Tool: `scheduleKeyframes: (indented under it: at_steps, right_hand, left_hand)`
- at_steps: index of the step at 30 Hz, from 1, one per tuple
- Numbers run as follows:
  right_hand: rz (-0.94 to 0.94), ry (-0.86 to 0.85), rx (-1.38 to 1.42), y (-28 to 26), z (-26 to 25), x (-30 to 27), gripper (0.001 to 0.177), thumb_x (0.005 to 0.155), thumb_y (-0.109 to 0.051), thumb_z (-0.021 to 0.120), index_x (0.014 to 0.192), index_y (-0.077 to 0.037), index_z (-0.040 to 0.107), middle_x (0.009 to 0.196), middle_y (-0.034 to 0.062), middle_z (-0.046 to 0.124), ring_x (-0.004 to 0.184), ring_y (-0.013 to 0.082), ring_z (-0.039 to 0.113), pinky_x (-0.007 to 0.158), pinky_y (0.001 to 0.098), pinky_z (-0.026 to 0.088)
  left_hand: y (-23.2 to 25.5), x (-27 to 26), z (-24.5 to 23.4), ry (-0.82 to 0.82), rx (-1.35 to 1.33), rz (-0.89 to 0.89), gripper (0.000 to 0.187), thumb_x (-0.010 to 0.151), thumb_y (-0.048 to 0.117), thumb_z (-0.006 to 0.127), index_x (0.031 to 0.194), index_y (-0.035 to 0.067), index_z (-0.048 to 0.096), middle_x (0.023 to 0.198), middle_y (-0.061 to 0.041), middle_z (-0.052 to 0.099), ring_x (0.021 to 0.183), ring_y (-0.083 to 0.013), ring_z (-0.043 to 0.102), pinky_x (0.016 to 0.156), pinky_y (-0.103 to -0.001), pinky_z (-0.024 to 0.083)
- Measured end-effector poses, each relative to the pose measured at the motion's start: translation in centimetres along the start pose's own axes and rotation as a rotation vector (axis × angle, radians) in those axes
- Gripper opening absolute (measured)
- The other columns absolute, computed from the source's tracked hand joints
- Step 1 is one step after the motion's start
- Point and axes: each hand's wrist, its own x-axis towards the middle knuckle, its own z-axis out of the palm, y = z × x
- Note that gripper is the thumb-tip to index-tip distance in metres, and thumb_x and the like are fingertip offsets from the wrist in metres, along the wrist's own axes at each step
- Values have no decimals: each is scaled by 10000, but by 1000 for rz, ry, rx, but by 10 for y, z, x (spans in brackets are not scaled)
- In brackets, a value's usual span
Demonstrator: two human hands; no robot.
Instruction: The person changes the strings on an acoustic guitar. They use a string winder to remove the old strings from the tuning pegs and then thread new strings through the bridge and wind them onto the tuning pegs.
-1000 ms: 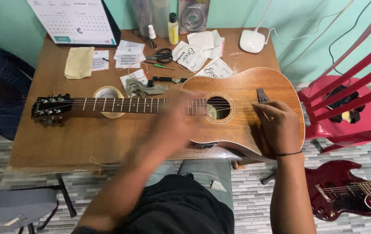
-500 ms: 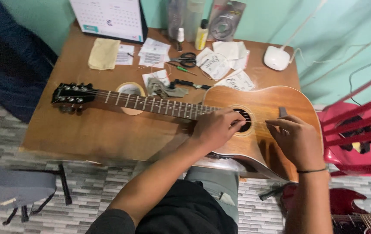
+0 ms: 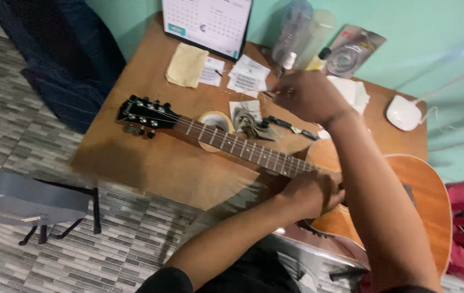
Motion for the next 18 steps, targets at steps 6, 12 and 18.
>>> scheduleKeyframes:
  at_steps: [6,12,18]
  right_hand:
    - [149,-191,80,24,88,116,186,825,-402,760,962,-279,786,943,-23,789,998,318,740,869,481,581]
    - [187,-72,122,51,161,181,152,783,-310,777,930,-271,782,861,-41,762,928,270,745,783,433,595]
    - [186,-146,69,32,181,204,162,837,-192,759,997,-170,772,936,60,782,938,323,753,781,450,624]
  left_hand:
    - [-22,-34,-83,-66,14,-118,243,895,166,574,970,-8,725,913,-259,755,924,-511,734,763,-585,609]
    - [-50,-74,-169,13,-166,-329,258,918,191,648,1095,19,724,1024,-246,763,1021,-459,728,831,-542,598]
    - [-74,-86,-202,16,-76,-600,211,910,321,674,1072,225,768,1089,-58,796,1097,-335,732,883,-492,596]
